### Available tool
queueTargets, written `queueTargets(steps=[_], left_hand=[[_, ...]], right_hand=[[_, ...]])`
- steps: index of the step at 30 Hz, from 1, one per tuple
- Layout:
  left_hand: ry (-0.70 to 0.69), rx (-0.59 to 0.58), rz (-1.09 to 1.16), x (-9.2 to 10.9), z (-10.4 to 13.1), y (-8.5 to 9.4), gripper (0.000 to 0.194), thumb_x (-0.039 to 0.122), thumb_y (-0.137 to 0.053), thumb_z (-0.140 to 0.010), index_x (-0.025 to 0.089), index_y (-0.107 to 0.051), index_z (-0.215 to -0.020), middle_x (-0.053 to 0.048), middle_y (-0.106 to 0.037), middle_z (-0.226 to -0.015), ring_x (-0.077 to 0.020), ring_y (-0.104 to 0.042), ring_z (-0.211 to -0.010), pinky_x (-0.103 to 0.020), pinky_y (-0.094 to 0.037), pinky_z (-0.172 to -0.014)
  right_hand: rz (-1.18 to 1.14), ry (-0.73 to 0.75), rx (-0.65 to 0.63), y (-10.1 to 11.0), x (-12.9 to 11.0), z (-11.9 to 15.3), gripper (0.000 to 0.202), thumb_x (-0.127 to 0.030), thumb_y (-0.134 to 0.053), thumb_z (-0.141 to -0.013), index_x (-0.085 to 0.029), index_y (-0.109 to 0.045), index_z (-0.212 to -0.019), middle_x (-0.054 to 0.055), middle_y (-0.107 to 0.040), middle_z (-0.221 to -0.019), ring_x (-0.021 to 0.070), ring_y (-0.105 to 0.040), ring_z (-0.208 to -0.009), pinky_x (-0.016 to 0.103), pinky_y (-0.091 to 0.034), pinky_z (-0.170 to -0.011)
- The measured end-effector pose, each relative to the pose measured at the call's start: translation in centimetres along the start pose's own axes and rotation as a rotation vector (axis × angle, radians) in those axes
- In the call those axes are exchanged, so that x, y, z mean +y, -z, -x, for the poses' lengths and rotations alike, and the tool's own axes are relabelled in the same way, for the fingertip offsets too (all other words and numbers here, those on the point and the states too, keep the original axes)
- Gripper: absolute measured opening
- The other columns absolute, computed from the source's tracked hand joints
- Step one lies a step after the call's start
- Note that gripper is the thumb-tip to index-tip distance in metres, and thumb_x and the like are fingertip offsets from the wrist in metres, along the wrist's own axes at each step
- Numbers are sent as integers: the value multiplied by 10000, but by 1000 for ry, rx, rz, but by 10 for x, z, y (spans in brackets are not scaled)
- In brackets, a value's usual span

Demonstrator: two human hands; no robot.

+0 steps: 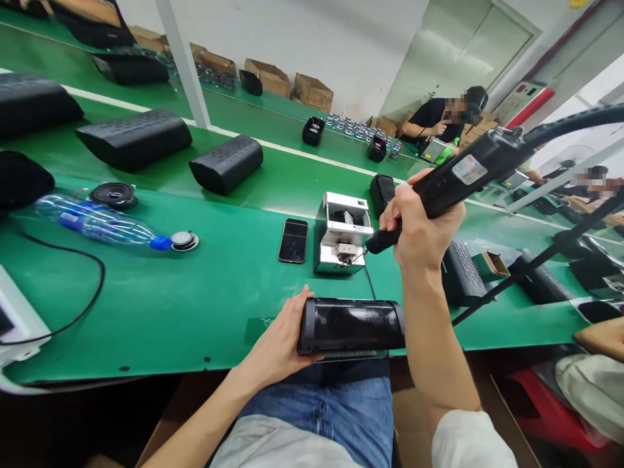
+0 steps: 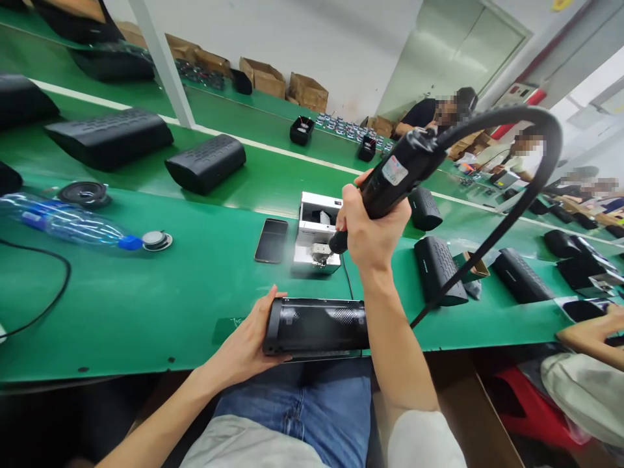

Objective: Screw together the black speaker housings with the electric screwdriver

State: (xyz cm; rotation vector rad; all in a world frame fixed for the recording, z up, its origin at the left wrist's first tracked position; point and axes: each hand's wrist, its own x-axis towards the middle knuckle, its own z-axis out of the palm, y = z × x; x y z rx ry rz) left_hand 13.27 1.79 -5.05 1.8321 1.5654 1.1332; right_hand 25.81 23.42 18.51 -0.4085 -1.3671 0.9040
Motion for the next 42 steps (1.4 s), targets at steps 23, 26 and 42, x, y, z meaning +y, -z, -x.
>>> queueTargets(steps=[23,26,42], left_hand=[[-9,21,2,-1,1,-3,1636,125,-1054,-809,431,130,-1895,-229,-491,-1790,-523,-529,-1663,-777,-524,-1329],[-2,18,-8,-1,1,-3,1636,116,-1056,-802,422,125,-1892,-237,-483,-1785,-526,-520,-1664,-782,-534,-1320],[25,26,19,-4,1,-6,1630,89,-1060,-773,427,68,-1901,-229,-499,-1778,-519,-542,-1656,-768,-539,-1317]], right_hand=[[-15,208,151,3,-29,-14,137,-168,-778,-905,-259,-677,-906,-110,-529,-566,126,-505,-413,279,-459,-432],[-30,399,310,6,-24,-25,133,-118,-713,-972,-244,-669,-965,-108,-513,-592,113,-513,-442,261,-479,-473],[-16,88,66,6,-17,-8,204,-238,-828,-839,-271,-627,-846,-122,-516,-538,119,-478,-381,274,-442,-409]])
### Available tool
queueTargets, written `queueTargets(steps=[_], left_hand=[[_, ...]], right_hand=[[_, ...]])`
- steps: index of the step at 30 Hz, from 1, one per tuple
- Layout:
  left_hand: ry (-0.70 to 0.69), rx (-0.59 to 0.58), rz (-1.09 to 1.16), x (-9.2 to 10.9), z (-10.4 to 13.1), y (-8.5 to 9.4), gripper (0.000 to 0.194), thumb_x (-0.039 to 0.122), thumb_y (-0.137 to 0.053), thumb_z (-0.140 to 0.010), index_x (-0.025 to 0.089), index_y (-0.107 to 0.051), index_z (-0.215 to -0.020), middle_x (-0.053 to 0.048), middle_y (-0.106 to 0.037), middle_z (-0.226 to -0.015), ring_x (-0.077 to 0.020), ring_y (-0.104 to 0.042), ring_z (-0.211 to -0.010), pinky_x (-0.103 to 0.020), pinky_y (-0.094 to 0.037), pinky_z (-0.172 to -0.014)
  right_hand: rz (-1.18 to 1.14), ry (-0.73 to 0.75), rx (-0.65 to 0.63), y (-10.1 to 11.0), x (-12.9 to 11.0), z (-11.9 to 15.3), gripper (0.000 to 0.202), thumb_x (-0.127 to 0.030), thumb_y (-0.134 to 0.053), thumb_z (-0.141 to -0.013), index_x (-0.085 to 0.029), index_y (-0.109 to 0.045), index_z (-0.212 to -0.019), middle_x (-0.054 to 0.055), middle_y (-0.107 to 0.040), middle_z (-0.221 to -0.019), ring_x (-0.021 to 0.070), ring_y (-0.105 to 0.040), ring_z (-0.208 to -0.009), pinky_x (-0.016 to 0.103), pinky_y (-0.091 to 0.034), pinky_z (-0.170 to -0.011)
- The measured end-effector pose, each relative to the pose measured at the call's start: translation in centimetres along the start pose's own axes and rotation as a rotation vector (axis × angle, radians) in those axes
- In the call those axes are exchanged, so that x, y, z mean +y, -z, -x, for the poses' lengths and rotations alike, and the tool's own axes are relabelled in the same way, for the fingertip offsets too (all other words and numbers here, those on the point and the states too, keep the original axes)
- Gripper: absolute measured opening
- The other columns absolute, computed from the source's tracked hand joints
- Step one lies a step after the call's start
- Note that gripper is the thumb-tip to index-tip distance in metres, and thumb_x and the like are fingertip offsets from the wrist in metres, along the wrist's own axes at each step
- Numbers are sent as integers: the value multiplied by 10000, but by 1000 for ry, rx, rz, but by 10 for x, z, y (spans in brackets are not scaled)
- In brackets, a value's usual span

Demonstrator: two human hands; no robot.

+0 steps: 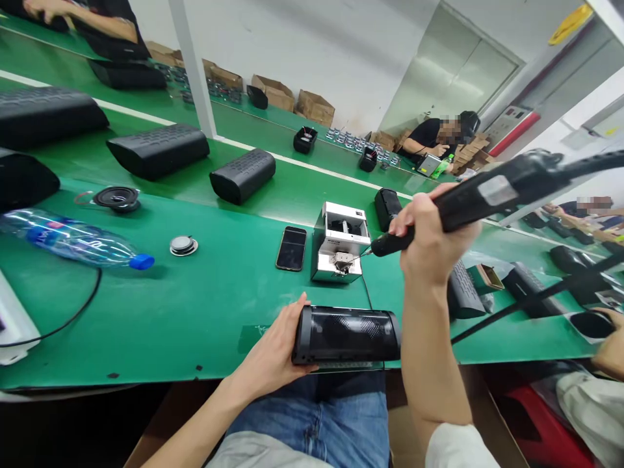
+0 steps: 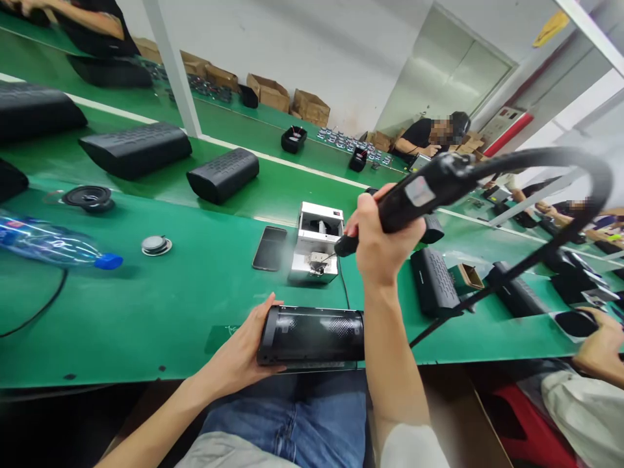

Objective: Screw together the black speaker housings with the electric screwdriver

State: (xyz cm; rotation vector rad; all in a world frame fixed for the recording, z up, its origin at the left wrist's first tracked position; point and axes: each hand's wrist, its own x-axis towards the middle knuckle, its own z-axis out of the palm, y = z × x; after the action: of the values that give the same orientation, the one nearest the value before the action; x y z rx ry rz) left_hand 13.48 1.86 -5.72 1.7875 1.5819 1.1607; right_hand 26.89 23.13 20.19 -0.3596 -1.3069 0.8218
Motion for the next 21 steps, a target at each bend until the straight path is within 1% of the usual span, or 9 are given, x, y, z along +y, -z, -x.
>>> queueTargets(steps=[2,4,7,13,17,19,21], left_hand=[[-4,1,-6,2,0,1,1627,100,-1062,-779,428,69,-1902,-222,-505,-1781,-510,-553,-1649,-747,-550,-1316],[-16,2,-14,3,0,3,1628,100,-1062,-778,432,69,-1901,-215,-503,-1787,-503,-555,-1649,-733,-551,-1321],[-28,8,-20,4,-1,3,1647,99,-1072,-765,429,76,-1900,-213,-502,-1788,-502,-556,-1650,-728,-554,-1323],[-54,3,-28,4,-2,4,1679,106,-1089,-771,422,117,-1896,-236,-484,-1796,-511,-549,-1650,-765,-533,-1327],[-84,4,-39,4,-4,5,1690,116,-1094,-773,403,136,-1896,-254,-465,-1804,-523,-537,-1656,-778,-531,-1324],[-86,2,-40,4,-4,5,1686,127,-1093,-782,392,146,-1895,-257,-475,-1796,-520,-546,-1645,-779,-534,-1322],[-94,-4,-43,4,-4,5,1673,163,-1092,-804,376,159,-1894,-265,-461,-1810,-521,-537,-1653,-779,-522,-1333]], right_hand=[[25,-25,-17,-6,15,3,204,-242,-830,-825,-265,-628,-827,-117,-543,-542,117,-499,-384,273,-469,-423],[44,-43,-11,-10,26,2,197,-248,-827,-812,-260,-631,-821,-115,-558,-562,108,-505,-382,260,-462,-417],[54,-72,0,-13,32,0,180,-251,-816,-800,-255,-638,-829,-115,-557,-567,103,-503,-382,244,-437,-397],[45,-69,2,-12,32,-1,166,-243,-797,-796,-258,-635,-833,-121,-537,-561,101,-487,-377,246,-443,-389],[44,-114,-17,-8,29,2,189,-262,-816,-762,-259,-639,-827,-122,-545,-568,100,-476,-370,256,-434,-376],[46,-136,-26,-6,19,6,191,-255,-821,-752,-257,-641,-817,-124,-541,-548,102,-473,-365,258,-430,-378],[39,-135,-30,-3,0,12,170,-236,-817,-759,-256,-657,-814,-123,-533,-524,108,-476,-367,256,-422,-379]])
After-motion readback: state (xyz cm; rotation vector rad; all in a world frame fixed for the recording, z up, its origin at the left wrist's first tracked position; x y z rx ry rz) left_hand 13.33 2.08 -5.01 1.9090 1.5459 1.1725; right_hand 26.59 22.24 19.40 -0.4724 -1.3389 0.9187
